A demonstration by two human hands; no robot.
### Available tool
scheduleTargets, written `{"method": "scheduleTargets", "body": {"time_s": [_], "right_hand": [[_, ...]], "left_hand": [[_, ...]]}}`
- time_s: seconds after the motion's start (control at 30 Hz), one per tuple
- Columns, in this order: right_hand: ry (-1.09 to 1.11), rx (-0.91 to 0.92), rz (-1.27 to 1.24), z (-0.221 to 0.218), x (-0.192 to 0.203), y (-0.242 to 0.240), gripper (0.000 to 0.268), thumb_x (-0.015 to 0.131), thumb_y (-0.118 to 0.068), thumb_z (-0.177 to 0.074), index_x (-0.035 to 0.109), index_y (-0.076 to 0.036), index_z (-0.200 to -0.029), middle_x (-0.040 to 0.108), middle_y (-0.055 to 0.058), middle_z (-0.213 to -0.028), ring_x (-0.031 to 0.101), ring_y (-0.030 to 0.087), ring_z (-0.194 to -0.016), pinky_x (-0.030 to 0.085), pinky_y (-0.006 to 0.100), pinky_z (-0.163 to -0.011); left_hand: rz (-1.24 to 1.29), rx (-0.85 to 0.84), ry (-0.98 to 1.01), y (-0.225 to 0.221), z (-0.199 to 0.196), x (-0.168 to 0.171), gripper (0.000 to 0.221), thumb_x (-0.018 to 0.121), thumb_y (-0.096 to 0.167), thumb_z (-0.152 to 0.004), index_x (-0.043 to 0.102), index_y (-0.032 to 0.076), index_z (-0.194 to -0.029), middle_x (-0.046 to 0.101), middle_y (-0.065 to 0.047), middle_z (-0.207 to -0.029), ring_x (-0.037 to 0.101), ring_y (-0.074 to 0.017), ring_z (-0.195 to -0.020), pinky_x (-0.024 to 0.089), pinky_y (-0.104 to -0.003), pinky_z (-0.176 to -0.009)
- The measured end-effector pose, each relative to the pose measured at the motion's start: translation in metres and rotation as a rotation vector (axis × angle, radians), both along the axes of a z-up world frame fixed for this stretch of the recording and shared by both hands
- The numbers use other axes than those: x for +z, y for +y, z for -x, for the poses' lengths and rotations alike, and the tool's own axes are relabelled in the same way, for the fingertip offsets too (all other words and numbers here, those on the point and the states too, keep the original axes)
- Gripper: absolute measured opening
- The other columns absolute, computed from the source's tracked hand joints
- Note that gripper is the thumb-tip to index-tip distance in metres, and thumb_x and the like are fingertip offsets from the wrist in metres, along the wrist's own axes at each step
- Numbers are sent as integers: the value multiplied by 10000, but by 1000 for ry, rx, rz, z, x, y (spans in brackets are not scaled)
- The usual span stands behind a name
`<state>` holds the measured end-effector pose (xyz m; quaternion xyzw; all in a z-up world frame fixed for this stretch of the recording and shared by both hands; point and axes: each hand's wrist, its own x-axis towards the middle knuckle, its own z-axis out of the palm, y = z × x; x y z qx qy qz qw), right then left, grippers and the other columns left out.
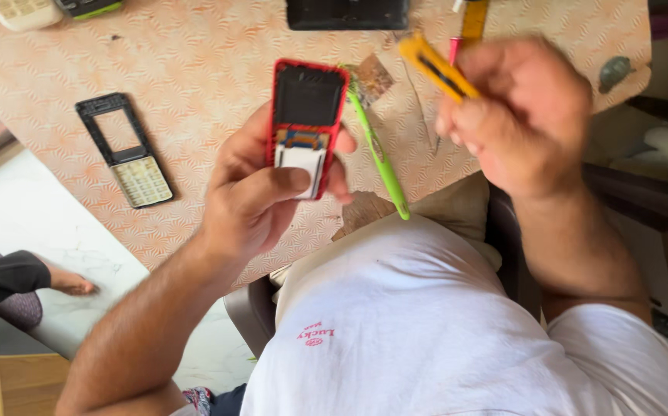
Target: The person cleans the internal components of a mobile phone using a toothbrush and a cleaning solution, then manipulates the circuit board and casing using a utility knife and a screwdriver.
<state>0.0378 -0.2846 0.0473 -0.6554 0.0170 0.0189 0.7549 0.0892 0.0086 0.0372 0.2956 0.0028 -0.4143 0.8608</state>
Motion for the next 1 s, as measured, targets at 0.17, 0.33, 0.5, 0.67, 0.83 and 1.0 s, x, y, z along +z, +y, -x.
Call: {"method": "scheduleTargets", "body": {"time_s": [0.17, 0.33, 0.5, 0.67, 0.83, 1.0], "right_hand": [[-24, 2, 325, 23, 15, 12, 230, 618, -17, -1004, 616, 66, -1218, 717, 176, -925, 646, 126, -680, 555, 221, -590], [-42, 40, 204, 21, 10, 22, 204, 710, -91, -992, 656, -8, -1171, 748, 202, -1035, 695, 171, -733, 597, 293, -651], [-283, 222, 249, 4, 15, 27, 542, 809, -310, -927, 534, 29, -1248, 686, 271, -1123, 710, 310, -851, 567, 471, -823], [-635, 194, 393, -15, 4, 37, 427, 726, -373, -938, 563, 10, -1031, 715, 185, -880, 708, 303, -747, 607, 516, -754], [-397, -82, 226, -9, 7, 69, 254, 622, -241, -1012, 562, -8, -931, 648, 147, -826, 658, 257, -661, 618, 398, -663], [-569, -86, 531, -32, -9, 66, 150, 664, -66, -959, 537, 13, -959, 617, 151, -776, 655, 261, -680, 634, 451, -625]], "left_hand": [[104, -15, 5, -4, -6, -26, 476, 564, -121, -924, 525, -64, -1395, 630, -178, -1260, 661, -275, -1050, 537, -413, -983], [230, -62, 157, -2, -12, -32, 503, 532, -110, -909, 497, -34, -1405, 629, -208, -1277, 703, -310, -1030, 605, -476, -931], [295, -93, 295, -3, -18, -32, 567, 487, -67, -873, 481, -19, -1438, 649, -283, -1269, 735, -349, -925, 638, -499, -823], [266, -110, 318, -3, -17, -38, 574, 480, -66, -860, 504, -58, -1433, 678, -317, -1208, 735, -345, -843, 626, -467, -810], [212, -109, 329, -6, -17, -48, 582, 483, -63, -849, 524, -72, -1430, 691, -301, -1234, 736, -323, -860, 617, -424, -787], [177, -118, 307, -8, -19, -49, 551, 495, -62, -848, 550, -84, -1396, 697, -288, -1226, 733, -298, -854, 619, -417, -782]]}}
